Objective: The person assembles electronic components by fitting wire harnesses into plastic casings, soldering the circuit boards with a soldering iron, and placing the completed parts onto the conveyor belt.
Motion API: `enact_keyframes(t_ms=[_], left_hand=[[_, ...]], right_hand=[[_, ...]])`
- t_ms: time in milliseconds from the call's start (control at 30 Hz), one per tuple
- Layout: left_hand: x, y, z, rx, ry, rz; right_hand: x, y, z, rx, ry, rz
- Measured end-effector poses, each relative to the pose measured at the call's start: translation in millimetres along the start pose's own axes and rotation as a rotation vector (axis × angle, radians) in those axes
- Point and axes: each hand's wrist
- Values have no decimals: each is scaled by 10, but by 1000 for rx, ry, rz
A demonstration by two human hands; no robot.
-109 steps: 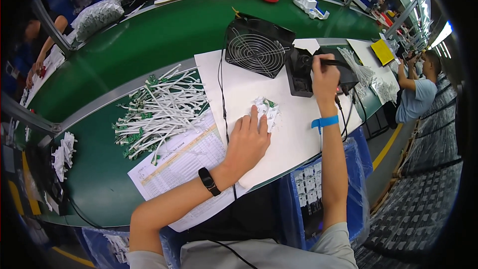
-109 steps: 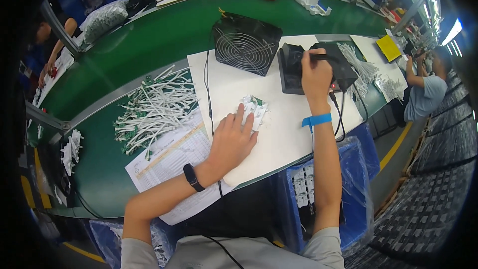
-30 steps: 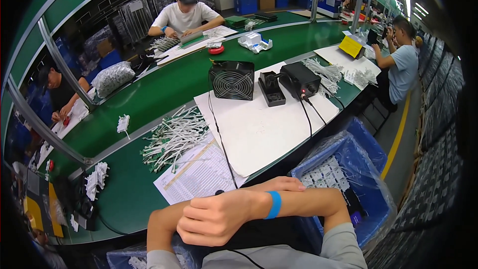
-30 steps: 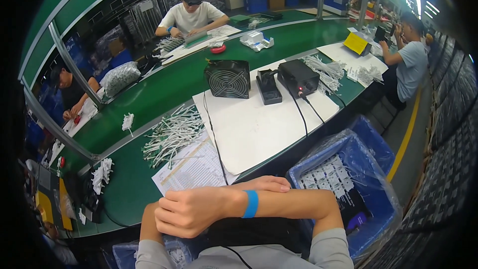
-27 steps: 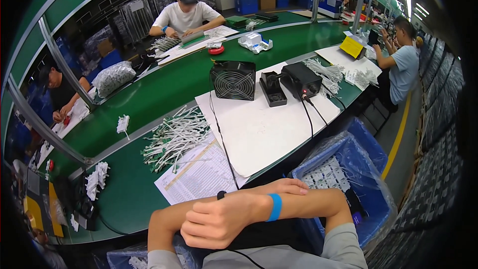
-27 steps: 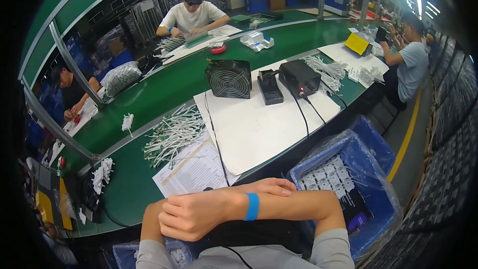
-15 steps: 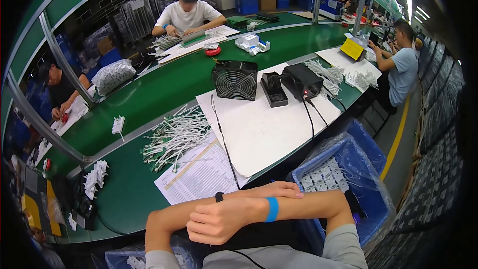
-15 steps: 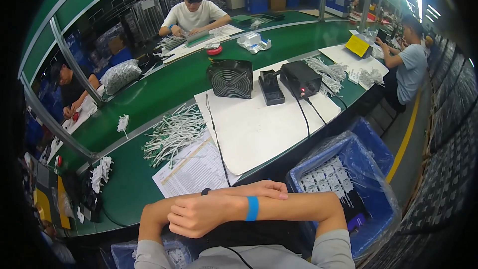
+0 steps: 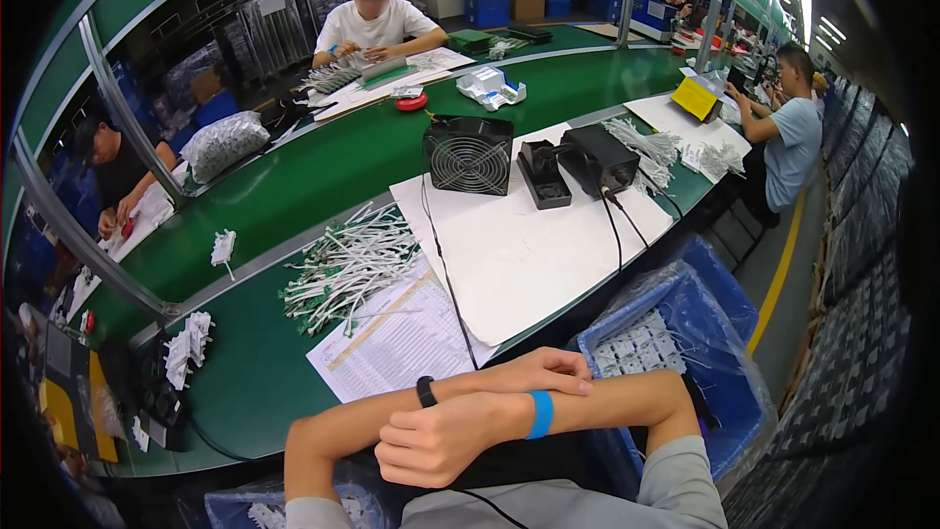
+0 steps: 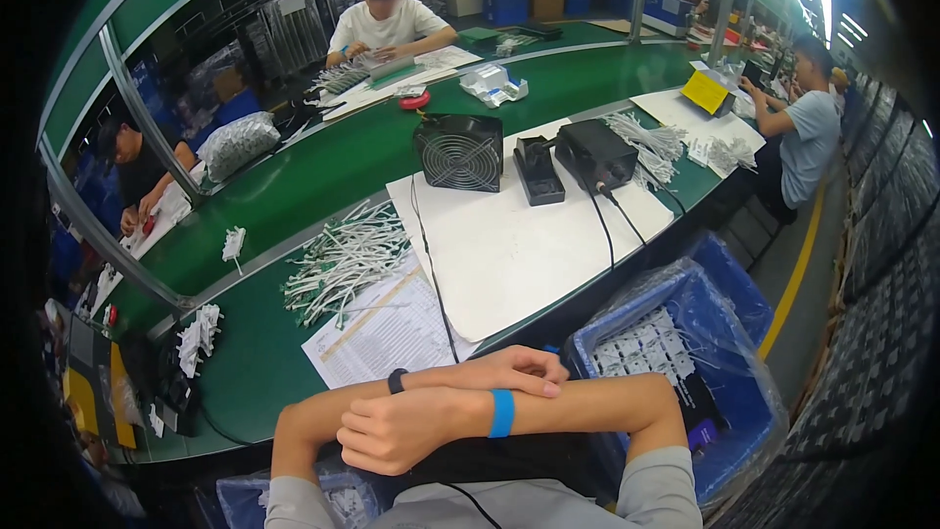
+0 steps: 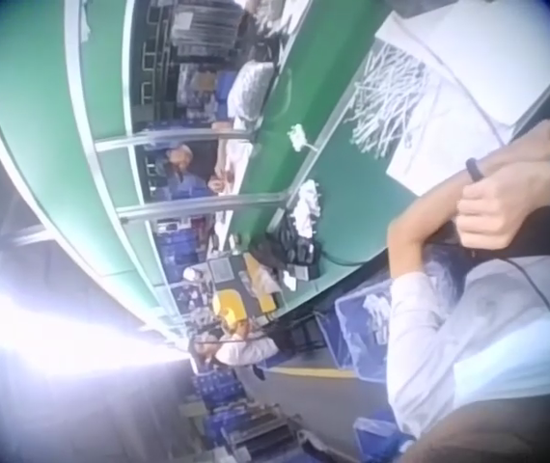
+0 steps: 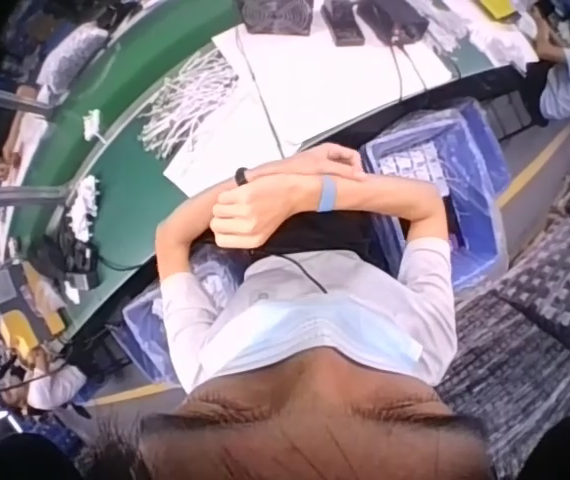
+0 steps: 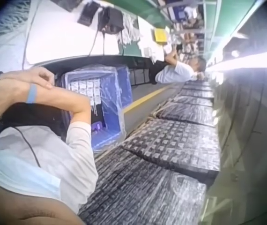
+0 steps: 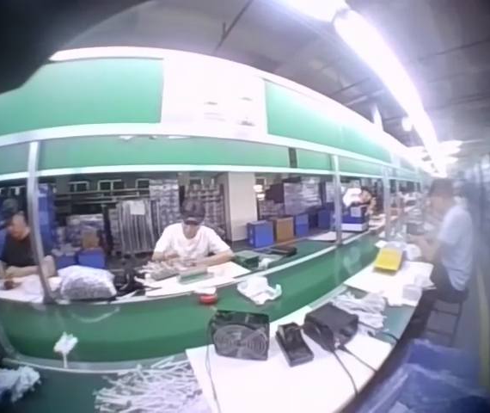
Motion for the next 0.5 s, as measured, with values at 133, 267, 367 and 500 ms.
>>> enact_keyframes(t_ms=[133,267,367,500], left_hand=[[-19,152,11,-57,166,104],[-92,200,121,-110,15,190],[-153,0,179,-56,-186,-10],[-38,-54,41,30,-76,-120]], right_hand=[[4,80,-46,-52,10,-30],[65,-16,35,5,12,-61],[47,-54,90,66,3,-41],[20,6,58,92,-9,-91]])
Point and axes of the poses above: each hand's wrist, its own z-axis away from the middle knuckle, its own y-axis out of the palm, x = y × z, and after that the axes turned 8 degrees about -x, right-handed
